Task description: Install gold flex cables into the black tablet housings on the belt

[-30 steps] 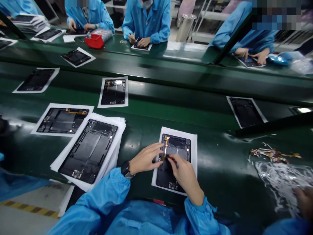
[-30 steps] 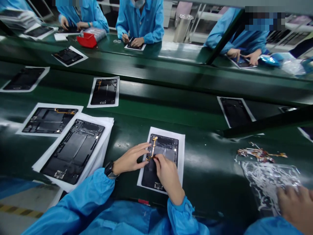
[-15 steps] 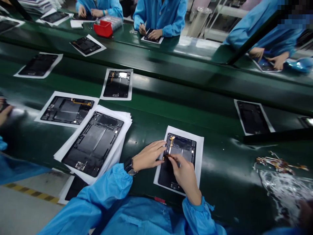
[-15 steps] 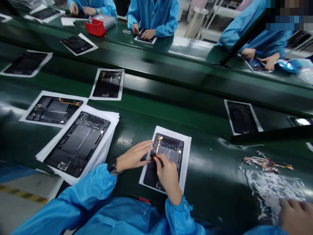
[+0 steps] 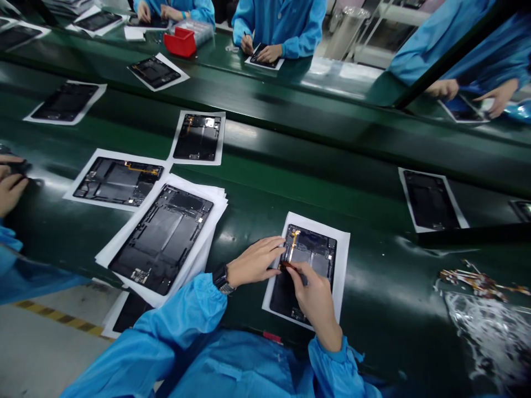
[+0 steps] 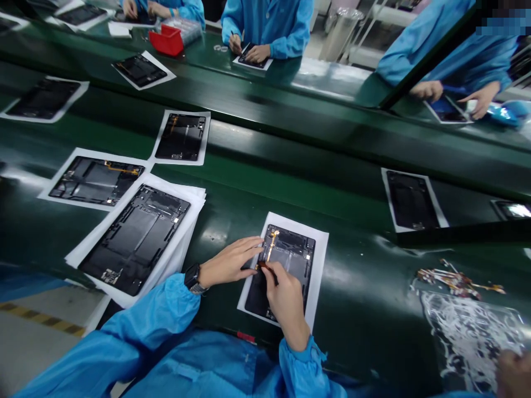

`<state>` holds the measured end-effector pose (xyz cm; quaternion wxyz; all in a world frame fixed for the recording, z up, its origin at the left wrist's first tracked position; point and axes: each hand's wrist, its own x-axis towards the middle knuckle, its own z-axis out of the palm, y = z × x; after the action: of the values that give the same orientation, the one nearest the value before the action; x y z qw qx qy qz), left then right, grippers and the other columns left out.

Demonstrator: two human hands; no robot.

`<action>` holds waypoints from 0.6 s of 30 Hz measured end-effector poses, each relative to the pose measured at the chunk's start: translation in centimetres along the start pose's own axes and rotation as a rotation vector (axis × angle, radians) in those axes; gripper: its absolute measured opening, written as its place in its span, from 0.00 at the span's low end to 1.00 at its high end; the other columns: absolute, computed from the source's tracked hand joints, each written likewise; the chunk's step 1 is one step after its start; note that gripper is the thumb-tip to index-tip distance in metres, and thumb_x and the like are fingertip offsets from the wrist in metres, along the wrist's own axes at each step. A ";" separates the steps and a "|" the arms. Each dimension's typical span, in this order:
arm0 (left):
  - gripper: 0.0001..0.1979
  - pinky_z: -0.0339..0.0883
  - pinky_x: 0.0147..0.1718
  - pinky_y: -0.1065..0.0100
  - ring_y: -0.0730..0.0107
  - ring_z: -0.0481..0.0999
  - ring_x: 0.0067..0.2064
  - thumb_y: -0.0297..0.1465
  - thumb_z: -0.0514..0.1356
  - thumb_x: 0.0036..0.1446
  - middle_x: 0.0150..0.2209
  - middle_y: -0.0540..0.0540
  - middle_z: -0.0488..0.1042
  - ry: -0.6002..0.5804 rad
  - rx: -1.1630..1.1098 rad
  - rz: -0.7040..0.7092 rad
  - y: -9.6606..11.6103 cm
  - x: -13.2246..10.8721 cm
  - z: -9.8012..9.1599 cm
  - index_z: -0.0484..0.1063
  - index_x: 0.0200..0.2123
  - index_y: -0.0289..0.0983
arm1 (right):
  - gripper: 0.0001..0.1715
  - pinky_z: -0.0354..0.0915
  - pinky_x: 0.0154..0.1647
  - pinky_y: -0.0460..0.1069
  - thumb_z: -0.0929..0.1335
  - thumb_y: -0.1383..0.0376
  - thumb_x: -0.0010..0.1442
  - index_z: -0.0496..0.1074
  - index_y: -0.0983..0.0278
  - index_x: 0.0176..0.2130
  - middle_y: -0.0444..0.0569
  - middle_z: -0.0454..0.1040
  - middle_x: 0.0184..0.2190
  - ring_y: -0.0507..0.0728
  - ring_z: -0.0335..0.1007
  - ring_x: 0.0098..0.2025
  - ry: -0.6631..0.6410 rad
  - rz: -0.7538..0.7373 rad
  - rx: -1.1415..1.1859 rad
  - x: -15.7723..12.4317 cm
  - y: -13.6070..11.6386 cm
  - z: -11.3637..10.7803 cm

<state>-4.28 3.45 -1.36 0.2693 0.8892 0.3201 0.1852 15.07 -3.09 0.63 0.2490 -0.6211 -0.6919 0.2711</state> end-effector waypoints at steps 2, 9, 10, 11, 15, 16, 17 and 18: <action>0.28 0.57 0.65 0.53 0.52 0.57 0.67 0.31 0.66 0.57 0.63 0.34 0.61 0.001 -0.004 0.001 0.0 0.0 0.1 0.61 0.58 0.34 | 0.11 0.68 0.37 0.48 0.63 0.61 0.68 0.73 0.62 0.42 0.49 0.80 0.38 0.58 0.78 0.37 0.013 -0.006 -0.012 0.0 0.0 0.1; 0.29 0.57 0.65 0.52 0.51 0.57 0.67 0.30 0.67 0.56 0.63 0.34 0.61 0.012 -0.033 0.002 -0.2 0.0 0.3 0.60 0.58 0.35 | 0.12 0.61 0.28 0.47 0.61 0.63 0.69 0.72 0.63 0.40 0.49 0.79 0.31 0.56 0.76 0.29 0.030 -0.056 -0.230 0.3 -0.7 1.0; 0.29 0.57 0.65 0.52 0.51 0.57 0.67 0.30 0.67 0.56 0.63 0.34 0.61 0.012 -0.039 0.003 -0.2 0.0 0.3 0.60 0.58 0.35 | 0.13 0.60 0.27 0.47 0.60 0.64 0.69 0.72 0.63 0.40 0.49 0.78 0.29 0.56 0.75 0.28 0.020 -0.071 -0.276 0.6 -1.0 1.1; 0.29 0.58 0.64 0.52 0.51 0.57 0.67 0.30 0.67 0.56 0.63 0.34 0.61 0.014 -0.049 0.002 -0.2 0.0 0.3 0.59 0.58 0.35 | 0.13 0.58 0.26 0.47 0.60 0.64 0.69 0.72 0.64 0.39 0.49 0.78 0.28 0.55 0.75 0.27 0.006 -0.085 -0.318 0.8 -1.2 1.1; 0.29 0.58 0.64 0.51 0.53 0.57 0.67 0.30 0.66 0.57 0.63 0.35 0.61 0.023 -0.068 -0.007 -0.2 0.0 0.3 0.59 0.59 0.37 | 0.13 0.55 0.24 0.47 0.60 0.66 0.68 0.72 0.63 0.37 0.48 0.77 0.26 0.56 0.74 0.25 -0.061 -0.116 -0.392 1.5 -1.5 0.6; 0.29 0.58 0.64 0.52 0.53 0.57 0.67 0.31 0.66 0.57 0.63 0.35 0.61 0.025 -0.060 -0.010 -0.2 0.0 0.3 0.59 0.59 0.36 | 0.12 0.55 0.24 0.47 0.61 0.65 0.68 0.72 0.63 0.37 0.48 0.77 0.27 0.56 0.74 0.26 -0.065 -0.114 -0.382 1.5 -1.4 0.3; 0.29 0.58 0.65 0.53 0.53 0.58 0.67 0.31 0.67 0.56 0.63 0.35 0.61 0.027 -0.051 -0.011 -0.2 0.0 0.3 0.60 0.58 0.36 | 0.12 0.56 0.25 0.47 0.61 0.65 0.69 0.72 0.63 0.38 0.47 0.78 0.27 0.56 0.74 0.26 -0.060 -0.108 -0.366 1.4 -1.2 -0.1; 0.30 0.57 0.65 0.54 0.53 0.58 0.67 0.31 0.67 0.56 0.63 0.35 0.61 0.028 -0.042 -0.009 -0.2 0.0 0.4 0.60 0.58 0.35 | 0.12 0.56 0.25 0.47 0.61 0.64 0.69 0.72 0.62 0.39 0.48 0.78 0.28 0.56 0.74 0.27 -0.047 -0.098 -0.349 1.3 -1.0 -0.4</action>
<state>-4.21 3.41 -1.76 0.2841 0.8793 0.3240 0.2030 14.51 -1.90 1.60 0.1341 -0.6139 -0.7635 0.1489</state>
